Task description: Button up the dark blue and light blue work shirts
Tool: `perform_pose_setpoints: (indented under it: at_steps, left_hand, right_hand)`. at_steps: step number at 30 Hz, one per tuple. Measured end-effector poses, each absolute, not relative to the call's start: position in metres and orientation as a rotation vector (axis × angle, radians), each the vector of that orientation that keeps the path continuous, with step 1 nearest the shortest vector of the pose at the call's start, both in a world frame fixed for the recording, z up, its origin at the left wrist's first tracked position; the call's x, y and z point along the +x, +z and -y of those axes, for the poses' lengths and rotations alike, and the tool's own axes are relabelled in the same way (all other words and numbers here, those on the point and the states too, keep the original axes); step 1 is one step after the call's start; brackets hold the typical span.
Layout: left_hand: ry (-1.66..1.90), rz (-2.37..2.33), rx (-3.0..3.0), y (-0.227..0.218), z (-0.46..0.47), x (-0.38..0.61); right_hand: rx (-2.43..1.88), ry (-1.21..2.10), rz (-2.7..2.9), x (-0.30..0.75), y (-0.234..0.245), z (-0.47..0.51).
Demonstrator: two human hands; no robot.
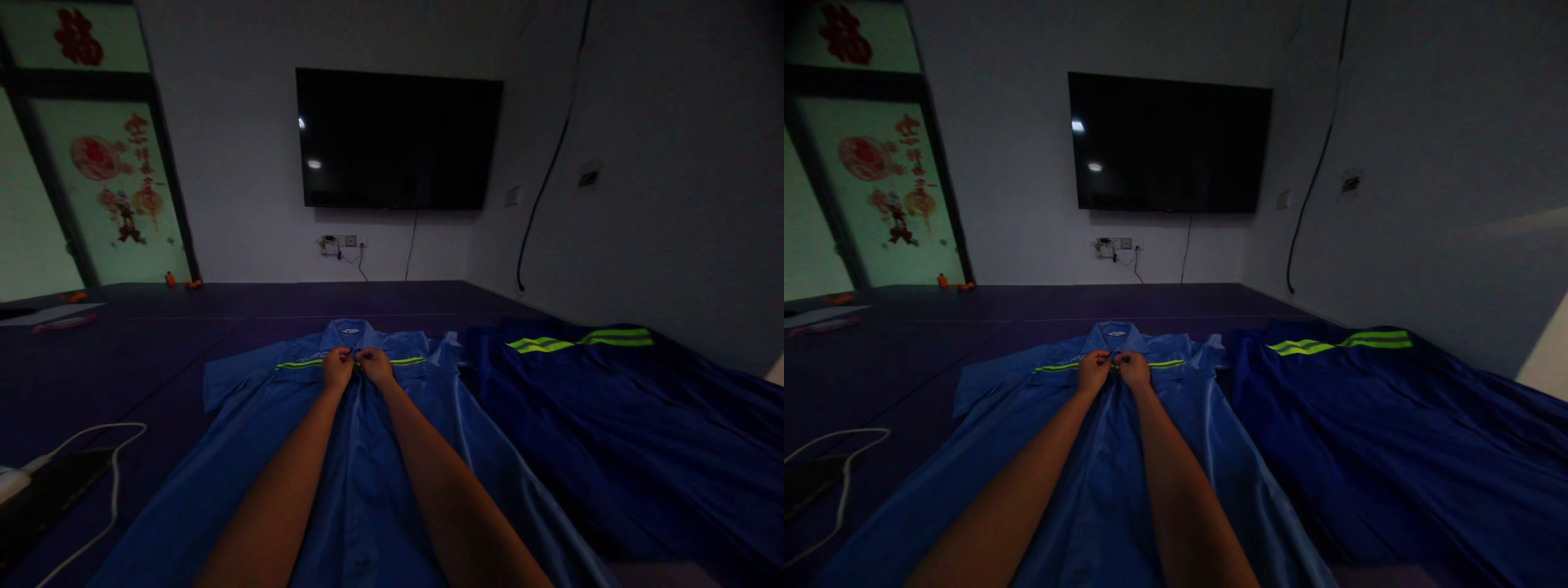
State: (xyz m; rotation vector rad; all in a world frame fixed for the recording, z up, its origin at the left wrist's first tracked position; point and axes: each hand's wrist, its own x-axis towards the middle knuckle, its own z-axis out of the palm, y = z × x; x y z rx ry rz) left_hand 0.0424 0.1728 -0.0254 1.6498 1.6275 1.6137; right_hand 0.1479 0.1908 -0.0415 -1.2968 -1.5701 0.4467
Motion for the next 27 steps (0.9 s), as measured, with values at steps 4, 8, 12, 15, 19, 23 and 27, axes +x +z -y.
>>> perform_pose_setpoints:
  at_steps: [4,8,12,15,19,23,27]
  left_hand:
    - [1.605,-1.628,1.645,-0.025,-0.173,0.043]
    - [1.586,-1.62,1.658,-0.024,-0.173,0.043]
    - [1.572,-1.614,1.676,-0.024,-0.172,0.043]
    - [1.571,-1.611,1.682,-0.024,-0.171,0.043]
    - [1.578,-1.612,1.685,-0.023,-0.169,0.043]
    - [1.574,-1.61,1.691,-0.022,-0.168,0.044]
    - [1.566,-1.614,1.7,-0.02,-0.166,0.044]
  right_hand:
    - [-1.312,0.426,1.561,0.148,-0.038,-0.188]
    - [-1.32,0.39,1.572,0.148,-0.034,-0.184]
    - [-1.331,0.299,1.61,0.147,-0.031,-0.18]
    - [-1.345,0.266,1.622,0.146,-0.03,-0.178]
    - [-1.349,0.256,1.62,0.145,-0.028,-0.176]
    - [-1.351,0.248,1.626,0.145,-0.028,-0.174]
    - [-1.388,0.222,1.625,0.146,-0.027,-0.173]
